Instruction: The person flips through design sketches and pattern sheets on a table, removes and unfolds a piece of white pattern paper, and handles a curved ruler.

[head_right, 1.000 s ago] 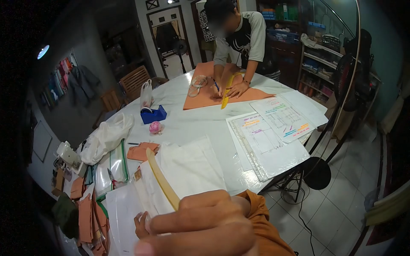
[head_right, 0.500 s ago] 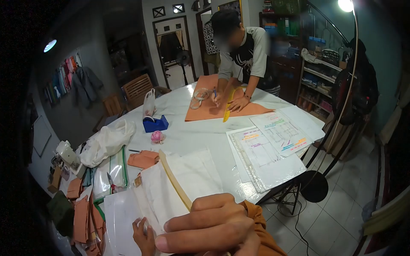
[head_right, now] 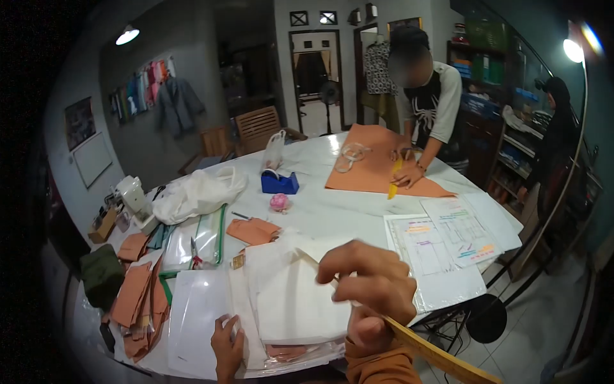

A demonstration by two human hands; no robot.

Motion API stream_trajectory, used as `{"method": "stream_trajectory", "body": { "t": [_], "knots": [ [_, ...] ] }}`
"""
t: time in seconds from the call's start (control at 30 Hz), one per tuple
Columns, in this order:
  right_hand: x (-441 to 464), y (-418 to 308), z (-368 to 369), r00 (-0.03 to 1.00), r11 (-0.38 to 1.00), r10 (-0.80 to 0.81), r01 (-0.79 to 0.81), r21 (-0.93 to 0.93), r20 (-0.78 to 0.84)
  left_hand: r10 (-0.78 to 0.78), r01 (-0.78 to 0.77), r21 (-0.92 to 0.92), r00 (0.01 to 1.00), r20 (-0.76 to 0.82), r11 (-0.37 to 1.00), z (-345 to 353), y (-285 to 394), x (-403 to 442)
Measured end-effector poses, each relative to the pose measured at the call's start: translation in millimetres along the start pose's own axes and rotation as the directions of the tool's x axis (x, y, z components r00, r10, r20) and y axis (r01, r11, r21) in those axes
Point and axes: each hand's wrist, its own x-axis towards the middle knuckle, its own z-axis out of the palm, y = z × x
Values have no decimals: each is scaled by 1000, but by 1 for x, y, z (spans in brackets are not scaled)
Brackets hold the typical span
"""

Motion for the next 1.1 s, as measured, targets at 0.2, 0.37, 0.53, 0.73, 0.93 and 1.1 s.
{"method": "stream_trajectory", "body": {
  "t": [0.2, 0.37, 0.53, 0.73, 0.93, 1.1],
  "knots": [
    [18, -29, -27, 890, 861, 434, -364, -354, 139, -73, 75, -33, 997, 37, 997, -6, 14, 0],
    [19, -41, -53, 771, 758, 624, -554, -344, 132, -144, 128, 94, 970, 194, 987, -6, 5, -4],
    [13, -22, -32, 824, 797, 561, -563, -220, -74, -36, 36, -6, 999, 17, 999, -1, 17, 2],
    [7, 14, 13, 865, 866, 501, -501, 14, -42, -132, 132, 0, 988, 76, 991, -2, 8, -2],
    [-5, 35, 35, 869, 848, 492, -493, 195, 56, -127, 126, 12, 990, 68, 992, -3, 8, -3],
    [-6, 42, 39, 909, 888, 413, -415, 197, 53, -121, 119, 25, 990, 70, 993, -1, 6, -2]
  ]
}}
